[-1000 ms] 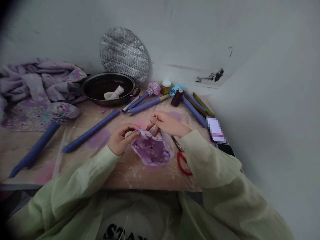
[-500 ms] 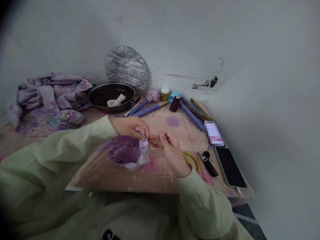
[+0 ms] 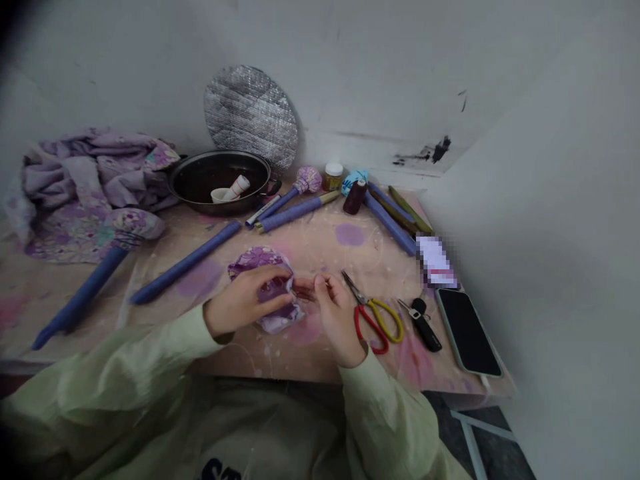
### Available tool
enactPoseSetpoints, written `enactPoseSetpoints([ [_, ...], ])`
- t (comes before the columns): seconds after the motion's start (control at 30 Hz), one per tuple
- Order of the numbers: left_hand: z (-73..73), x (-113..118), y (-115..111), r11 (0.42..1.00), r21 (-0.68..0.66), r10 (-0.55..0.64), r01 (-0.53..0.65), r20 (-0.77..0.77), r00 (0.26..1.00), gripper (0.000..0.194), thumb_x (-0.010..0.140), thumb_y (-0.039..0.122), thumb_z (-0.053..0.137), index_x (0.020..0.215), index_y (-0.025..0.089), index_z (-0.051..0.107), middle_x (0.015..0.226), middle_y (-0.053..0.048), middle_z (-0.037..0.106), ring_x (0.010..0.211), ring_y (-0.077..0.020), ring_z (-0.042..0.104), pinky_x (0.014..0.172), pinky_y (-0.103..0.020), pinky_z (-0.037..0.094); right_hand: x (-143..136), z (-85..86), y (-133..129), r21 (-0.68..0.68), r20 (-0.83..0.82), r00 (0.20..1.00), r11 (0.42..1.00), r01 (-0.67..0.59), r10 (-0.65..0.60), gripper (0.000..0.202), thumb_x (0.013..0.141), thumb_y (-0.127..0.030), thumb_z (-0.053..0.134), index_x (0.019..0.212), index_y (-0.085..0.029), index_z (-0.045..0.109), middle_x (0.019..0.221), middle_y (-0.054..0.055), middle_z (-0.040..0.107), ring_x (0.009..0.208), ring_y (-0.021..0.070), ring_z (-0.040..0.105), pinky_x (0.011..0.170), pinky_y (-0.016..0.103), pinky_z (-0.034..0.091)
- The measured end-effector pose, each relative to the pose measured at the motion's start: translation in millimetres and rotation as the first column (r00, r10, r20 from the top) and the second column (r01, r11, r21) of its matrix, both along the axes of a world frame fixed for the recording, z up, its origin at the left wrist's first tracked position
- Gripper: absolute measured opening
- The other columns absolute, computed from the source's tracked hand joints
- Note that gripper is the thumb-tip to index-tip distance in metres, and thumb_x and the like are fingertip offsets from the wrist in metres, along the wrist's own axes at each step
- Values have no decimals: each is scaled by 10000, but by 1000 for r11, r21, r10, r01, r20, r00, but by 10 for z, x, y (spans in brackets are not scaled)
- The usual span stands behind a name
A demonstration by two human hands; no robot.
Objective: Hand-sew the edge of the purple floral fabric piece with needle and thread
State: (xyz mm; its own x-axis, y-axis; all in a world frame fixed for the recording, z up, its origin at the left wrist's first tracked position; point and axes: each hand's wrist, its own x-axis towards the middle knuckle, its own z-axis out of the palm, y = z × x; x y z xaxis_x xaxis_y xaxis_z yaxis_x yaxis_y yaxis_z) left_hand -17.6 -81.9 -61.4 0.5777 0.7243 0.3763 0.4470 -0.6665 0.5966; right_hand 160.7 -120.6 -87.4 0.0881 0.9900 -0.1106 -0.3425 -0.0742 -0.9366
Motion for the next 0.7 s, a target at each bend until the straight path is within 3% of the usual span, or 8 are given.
enactPoseSetpoints([
  [0.13,10,161,174,999,29,-18,18,18,1000,251,836,305,637,1025,141,619,990,-107,682,933,-236,646,849,-377,518,-133,42,-36,49,-75,994,996,77,-73,181,860,-433,593,807,-262,567,935,47,755,978,241,697,867,437,540],
  [0.23,162,192,431,982,71,-175,175,-6,985,168,833,186,605,998,167,631,987,-86,679,941,-210,644,846,-339,514,-236,74,-63,118,-106,980,977,178,-166,171,876,-425,558,813,-267,536,1002,57,745,1054,245,671,888,451,529],
  [0.33,220,191,583,924,68,-371,375,-71,926,133,848,206,596,965,175,652,963,-91,689,928,-208,653,846,-324,510,-265,24,-111,155,-70,968,956,250,-242,188,898,-442,510,850,-264,544,1055,61,730,1057,238,665,893,448,521],
  [0.4,147,190,585,909,53,-412,414,-40,910,141,862,211,582,976,181,658,958,-93,707,926,-208,664,839,-322,514,-211,-49,-148,147,4,959,949,278,-282,197,900,-437,512,862,-258,584,999,51,734,986,226,677,868,422,522],
  [0.53,-126,217,473,933,-22,-358,359,35,933,147,841,233,625,975,200,675,908,-57,736,818,-187,696,761,-294,534,23,-157,-187,124,177,933,947,296,-314,190,865,-405,590,789,-239,643,794,23,710,773,192,650,769,355,503],
  [0.7,-293,280,383,966,-77,-237,246,112,965,170,845,265,628,987,181,666,937,-53,745,839,-181,706,772,-292,540,202,-114,-189,140,144,926,934,330,-349,187,875,-411,580,794,-254,642,812,7,704,794,168,635,773,330,485],
])
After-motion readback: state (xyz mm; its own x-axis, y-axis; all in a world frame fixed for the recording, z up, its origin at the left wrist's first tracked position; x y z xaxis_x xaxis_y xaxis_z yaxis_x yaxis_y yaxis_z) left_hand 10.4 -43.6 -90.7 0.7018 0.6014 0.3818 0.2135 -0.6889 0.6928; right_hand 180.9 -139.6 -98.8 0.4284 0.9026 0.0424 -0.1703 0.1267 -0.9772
